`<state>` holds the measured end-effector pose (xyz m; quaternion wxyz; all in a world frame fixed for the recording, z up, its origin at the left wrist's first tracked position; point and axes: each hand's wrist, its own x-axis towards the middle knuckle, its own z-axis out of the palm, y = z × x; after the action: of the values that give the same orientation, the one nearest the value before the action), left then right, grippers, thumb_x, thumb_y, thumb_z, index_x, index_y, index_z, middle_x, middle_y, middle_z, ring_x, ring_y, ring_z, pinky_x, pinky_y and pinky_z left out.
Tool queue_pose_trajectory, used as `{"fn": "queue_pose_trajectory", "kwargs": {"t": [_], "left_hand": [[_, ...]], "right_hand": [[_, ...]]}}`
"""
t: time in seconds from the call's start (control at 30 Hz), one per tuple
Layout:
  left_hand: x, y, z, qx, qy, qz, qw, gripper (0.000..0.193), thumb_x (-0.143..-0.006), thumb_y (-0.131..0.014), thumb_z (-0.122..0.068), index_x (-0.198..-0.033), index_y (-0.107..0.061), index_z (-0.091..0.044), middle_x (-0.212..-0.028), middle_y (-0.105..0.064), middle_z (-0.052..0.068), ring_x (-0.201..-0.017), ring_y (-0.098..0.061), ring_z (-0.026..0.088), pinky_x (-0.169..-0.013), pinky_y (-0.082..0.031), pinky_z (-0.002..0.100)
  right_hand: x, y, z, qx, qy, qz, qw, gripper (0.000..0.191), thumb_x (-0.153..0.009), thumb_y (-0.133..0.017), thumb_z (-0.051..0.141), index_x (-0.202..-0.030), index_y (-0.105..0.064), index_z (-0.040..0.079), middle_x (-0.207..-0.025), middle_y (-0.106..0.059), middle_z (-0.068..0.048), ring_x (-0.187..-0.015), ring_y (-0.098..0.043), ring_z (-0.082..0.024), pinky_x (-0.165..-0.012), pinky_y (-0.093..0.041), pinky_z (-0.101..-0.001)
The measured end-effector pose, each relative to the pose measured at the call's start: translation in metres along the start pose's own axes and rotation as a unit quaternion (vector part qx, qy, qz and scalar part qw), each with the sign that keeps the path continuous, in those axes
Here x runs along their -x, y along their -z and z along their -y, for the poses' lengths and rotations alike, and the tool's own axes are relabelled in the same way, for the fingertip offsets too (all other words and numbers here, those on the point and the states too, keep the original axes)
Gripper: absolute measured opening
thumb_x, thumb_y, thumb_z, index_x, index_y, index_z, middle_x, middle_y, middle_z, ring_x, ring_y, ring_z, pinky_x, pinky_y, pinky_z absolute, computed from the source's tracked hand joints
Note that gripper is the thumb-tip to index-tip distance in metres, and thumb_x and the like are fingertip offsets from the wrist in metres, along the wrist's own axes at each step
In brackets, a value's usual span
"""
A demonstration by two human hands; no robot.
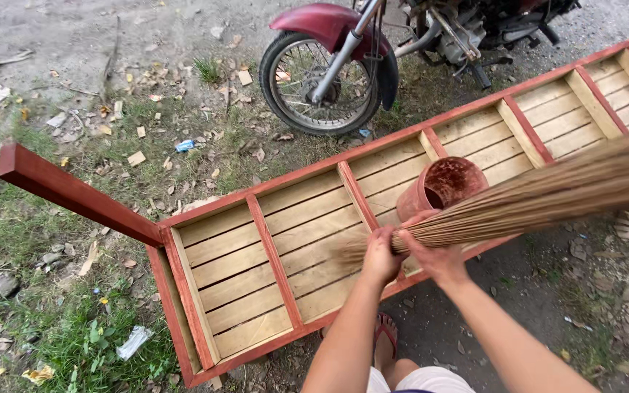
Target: The person applies red stain to a long slatted wooden rack, dabbing the stain on with a cloth and rubbing it into the wood by hand. They then sweep loose debris off the rack with a broom and brush remaining bits off the slats with their hands.
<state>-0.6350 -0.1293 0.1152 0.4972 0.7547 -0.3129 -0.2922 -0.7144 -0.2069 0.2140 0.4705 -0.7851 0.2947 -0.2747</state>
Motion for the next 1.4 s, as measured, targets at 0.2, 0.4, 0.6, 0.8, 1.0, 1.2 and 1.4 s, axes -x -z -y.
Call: {"fn": "queue_pose_trajectory", "kwargs": {"t": [0.2, 0.4, 0.6, 0.8, 1.0, 1.2, 1.4], "left_hand": [[-0.025, -0.017, -0.031, -0.026, -0.067, -0.005, 0.997, 0.057, -0.072, -0.081, -0.007, -0.126, -0.063, -0.011, -0.128, -0.063, 0.018, -0.126, -0.055, 0.040, -0.109, -0.045, 0.048], [0.002, -0.014, -0.002, -0.028, -0.027, 0.030, 0.999, 0.047, -0.077, -0.082, -0.012, -0.121, -0.066, -0.013, -0.129, -0.062, 0.018, -0.124, -0.054, 0.042, -0.106, -0.044, 0.049], [0.026, -0.045, -0.010, -0.017, -0.026, 0.046, 0.998, 0.062, -0.070, -0.080, -0.006, -0.129, -0.058, -0.008, -0.126, -0.061, 0.021, -0.119, -0.056, 0.043, -0.102, -0.047, 0.048], [0.004, 0.004, -0.009, -0.130, -0.124, -0.141, 0.974, 0.047, -0.071, -0.073, 0.003, -0.116, -0.068, -0.008, -0.117, -0.067, 0.019, -0.117, -0.058, 0.040, -0.106, -0.043, 0.050], [0.054, 0.056, 0.038, -0.174, -0.007, -0.171, 0.970, 0.039, -0.075, -0.074, -0.002, -0.112, -0.067, -0.012, -0.115, -0.067, 0.017, -0.113, -0.056, 0.040, -0.102, -0.043, 0.050], [0.080, -0.019, 0.024, -0.075, 0.086, -0.076, 0.991, 0.046, -0.071, -0.077, -0.005, -0.114, -0.065, -0.014, -0.115, -0.063, 0.019, -0.110, -0.058, 0.040, -0.100, -0.045, 0.048], [0.025, -0.041, -0.028, -0.078, -0.067, -0.144, 0.984, 0.044, -0.074, -0.065, 0.007, -0.114, -0.065, -0.012, -0.114, -0.070, 0.015, -0.119, -0.061, 0.036, -0.109, -0.039, 0.049]], "right_hand": [[-0.010, 0.033, 0.017, 0.033, 0.048, -0.063, 0.996, 0.023, -0.089, -0.078, 0.009, -0.105, -0.061, 0.007, -0.100, -0.071, -0.002, -0.095, -0.069, -0.013, -0.089, -0.056, -0.0284], [0.016, 0.013, 0.007, 0.025, 0.016, -0.057, 0.998, 0.022, -0.087, -0.079, 0.008, -0.102, -0.064, 0.007, -0.100, -0.073, -0.004, -0.097, -0.071, -0.017, -0.094, -0.054, -0.0331], [0.031, 0.051, 0.005, 0.083, -0.019, -0.034, 0.996, 0.022, -0.085, -0.080, 0.009, -0.102, -0.065, 0.008, -0.096, -0.073, -0.004, -0.089, -0.070, -0.016, -0.084, -0.056, -0.0317], [0.010, 0.013, 0.009, -0.167, -0.017, 0.005, 0.986, 0.033, -0.090, -0.074, 0.001, -0.112, -0.051, 0.010, -0.106, -0.072, -0.005, -0.108, -0.069, -0.015, -0.101, -0.057, -0.0339], [0.044, -0.053, -0.006, -0.306, -0.162, 0.063, 0.936, 0.036, -0.087, -0.075, 0.002, -0.110, -0.049, 0.009, -0.107, -0.068, -0.002, -0.106, -0.066, -0.013, -0.097, -0.056, -0.0360], [0.052, 0.010, -0.031, -0.166, -0.175, 0.108, 0.965, 0.039, -0.082, -0.077, 0.002, -0.111, -0.054, 0.009, -0.103, -0.071, -0.006, -0.096, -0.068, -0.016, -0.086, -0.059, -0.0382], [0.014, 0.056, -0.026, -0.197, -0.059, 0.088, 0.975, 0.036, -0.088, -0.074, -0.002, -0.112, -0.051, 0.009, -0.111, -0.069, -0.008, -0.111, -0.066, -0.018, -0.103, -0.055, -0.0366]]}}
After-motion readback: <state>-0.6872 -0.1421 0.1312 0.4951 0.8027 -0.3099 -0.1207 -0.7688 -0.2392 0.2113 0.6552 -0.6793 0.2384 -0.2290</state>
